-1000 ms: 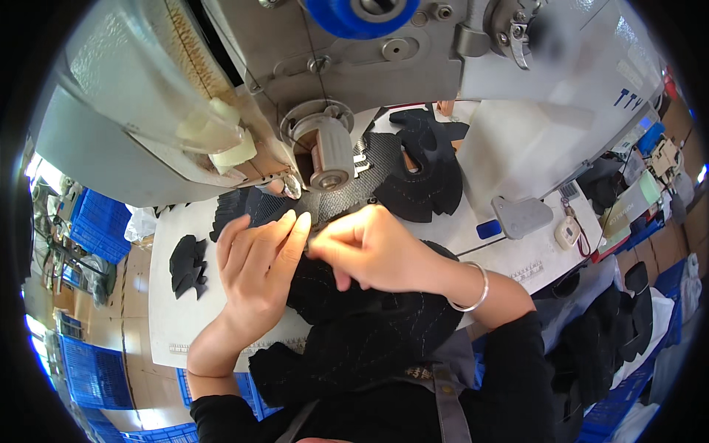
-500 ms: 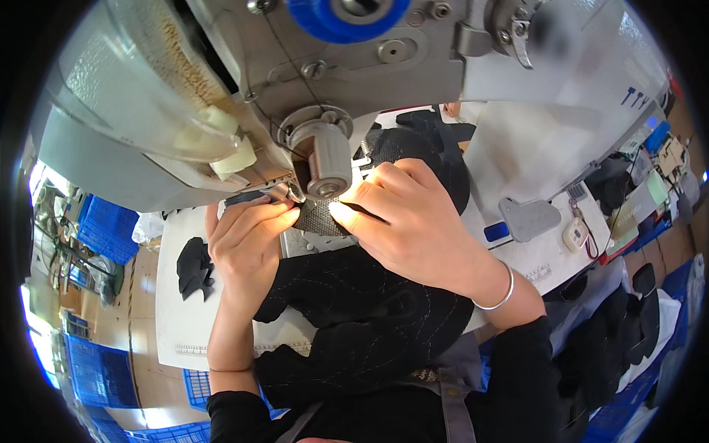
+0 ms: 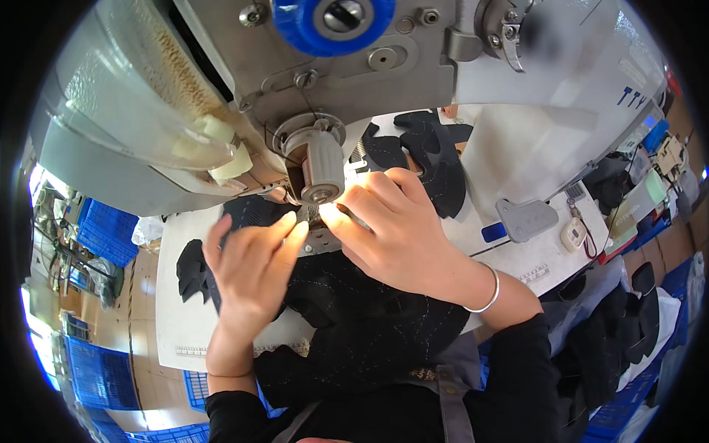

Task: The person positions fabric patches onto shoe upper components by hand and stitches them together using a sewing machine.

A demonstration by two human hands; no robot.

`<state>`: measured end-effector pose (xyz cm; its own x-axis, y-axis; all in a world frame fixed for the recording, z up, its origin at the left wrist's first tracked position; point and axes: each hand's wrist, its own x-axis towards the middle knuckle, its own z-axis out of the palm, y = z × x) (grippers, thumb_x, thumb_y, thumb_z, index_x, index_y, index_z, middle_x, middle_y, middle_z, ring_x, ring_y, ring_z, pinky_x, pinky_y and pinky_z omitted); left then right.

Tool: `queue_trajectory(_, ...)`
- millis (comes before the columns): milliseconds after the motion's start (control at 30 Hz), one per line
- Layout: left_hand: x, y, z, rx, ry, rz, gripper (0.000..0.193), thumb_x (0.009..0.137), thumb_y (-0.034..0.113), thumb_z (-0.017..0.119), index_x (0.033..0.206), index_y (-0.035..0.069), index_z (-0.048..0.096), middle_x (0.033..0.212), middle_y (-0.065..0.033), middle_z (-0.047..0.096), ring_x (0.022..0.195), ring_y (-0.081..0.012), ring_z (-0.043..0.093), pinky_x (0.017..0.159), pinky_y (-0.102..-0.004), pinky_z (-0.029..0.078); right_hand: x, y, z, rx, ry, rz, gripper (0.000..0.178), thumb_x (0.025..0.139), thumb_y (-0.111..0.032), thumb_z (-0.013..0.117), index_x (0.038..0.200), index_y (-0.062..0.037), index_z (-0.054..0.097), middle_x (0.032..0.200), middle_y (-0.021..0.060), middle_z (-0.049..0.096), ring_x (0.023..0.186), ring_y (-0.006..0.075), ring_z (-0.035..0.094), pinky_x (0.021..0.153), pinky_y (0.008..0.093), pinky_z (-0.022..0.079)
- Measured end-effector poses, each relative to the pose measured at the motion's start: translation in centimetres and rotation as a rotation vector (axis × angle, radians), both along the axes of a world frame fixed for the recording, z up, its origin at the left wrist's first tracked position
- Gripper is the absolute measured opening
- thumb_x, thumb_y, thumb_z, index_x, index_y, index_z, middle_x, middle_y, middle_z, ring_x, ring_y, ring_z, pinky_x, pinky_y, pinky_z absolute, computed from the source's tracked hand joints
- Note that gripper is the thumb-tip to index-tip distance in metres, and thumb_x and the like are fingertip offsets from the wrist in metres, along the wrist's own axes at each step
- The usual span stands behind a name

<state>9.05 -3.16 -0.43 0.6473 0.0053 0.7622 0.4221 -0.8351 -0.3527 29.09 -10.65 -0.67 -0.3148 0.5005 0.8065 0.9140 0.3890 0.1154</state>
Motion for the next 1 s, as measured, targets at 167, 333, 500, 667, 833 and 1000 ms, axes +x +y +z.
queue_trajectory(167, 0.1, 0.6, 0.1, -0.102, -0.048, -0.027, 0.027, 0.068, 0.007, 0.065, 0.094, 0.006, 0.070, 0.092, -0.0023, 0.066, 0.078, -0.0159, 0.057, 0.096, -0.0398, 0.037, -0.2, 0.4, -0.2, 0.005, 0.058, 0.016, 0.027, 0.062, -0.006, 0.071, 0.087, -0.0058, 0.063, 0.085, 0.0025, 0.055, 0.081, 0.0212, 0.055, 0.074, 0.0356, 0.040)
queue_trajectory(333, -0.5, 3.9, -0.3, -0.375, -0.157, -0.160, 0.028, 0.067, -0.005, 0.063, 0.089, 0.008, 0.072, 0.085, -0.0024, 0.069, 0.082, -0.0200, 0.061, 0.083, -0.0358, 0.043, 2.2, 2.0, 1.0, 0.119, 0.232, -0.164, 0.034, 0.060, 0.004, 0.063, 0.093, -0.0030, 0.060, 0.093, 0.0073, 0.060, 0.087, 0.0302, 0.059, 0.078, 0.0405, 0.044)
queue_trajectory(500, 0.3, 5.9, -2.1, -0.547, -0.317, -0.232, 0.015, 0.074, -0.002, 0.066, 0.087, 0.004, 0.071, 0.080, -0.0077, 0.069, 0.082, -0.0256, 0.062, 0.075, -0.0350, 0.046, 6.0, 4.7, 0.0, -0.340, 0.288, 0.042, 0.047, 0.059, 0.007, 0.063, 0.106, 0.0017, 0.060, 0.098, 0.0180, 0.064, 0.089, 0.0371, 0.062, 0.075, 0.0388, 0.050)
queue_trajectory(667, -4.7, 9.6, -2.2, -0.454, -0.367, 0.145, 0.009, 0.080, 0.006, 0.068, 0.087, 0.001, 0.068, 0.087, -0.0163, 0.067, 0.082, -0.0341, 0.061, 0.077, -0.0385, 0.046, 6.7, 5.9, -3.8, 0.141, 0.329, -0.149, 0.055, 0.061, 0.006, 0.065, 0.115, -0.0020, 0.061, 0.115, 0.0165, 0.063, 0.102, 0.0329, 0.063, 0.082, 0.0348, 0.054)
queue_trajectory(833, -13.2, 11.6, -2.5, -0.665, 0.310, 0.829, 0.021, 0.074, 0.022, 0.073, 0.080, 0.004, 0.066, 0.085, -0.0128, 0.068, 0.084, -0.0310, 0.064, 0.079, -0.0430, 0.046, 7.2, 3.4, -6.7, -0.186, 0.176, -0.588, 0.035, 0.070, -0.004, 0.062, 0.104, 0.0029, 0.063, 0.110, 0.0177, 0.064, 0.091, 0.0285, 0.066, 0.072, 0.0363, 0.056)
queue_trajectory(1000, -25.7, 15.5, -7.8, -1.048, 0.366, 0.901, 0.030, 0.053, 0.013, 0.085, 0.073, 0.003, 0.064, 0.084, -0.0119, 0.068, 0.081, -0.0273, 0.064, 0.072, -0.0375, 0.049, 6.6, 2.3, -7.1, -0.713, -0.099, -0.717, 0.034, 0.073, -0.008, 0.062, 0.104, 0.0048, 0.062, 0.101, 0.0172, 0.064, 0.086, 0.0276, 0.065, 0.069, 0.0388, 0.054)
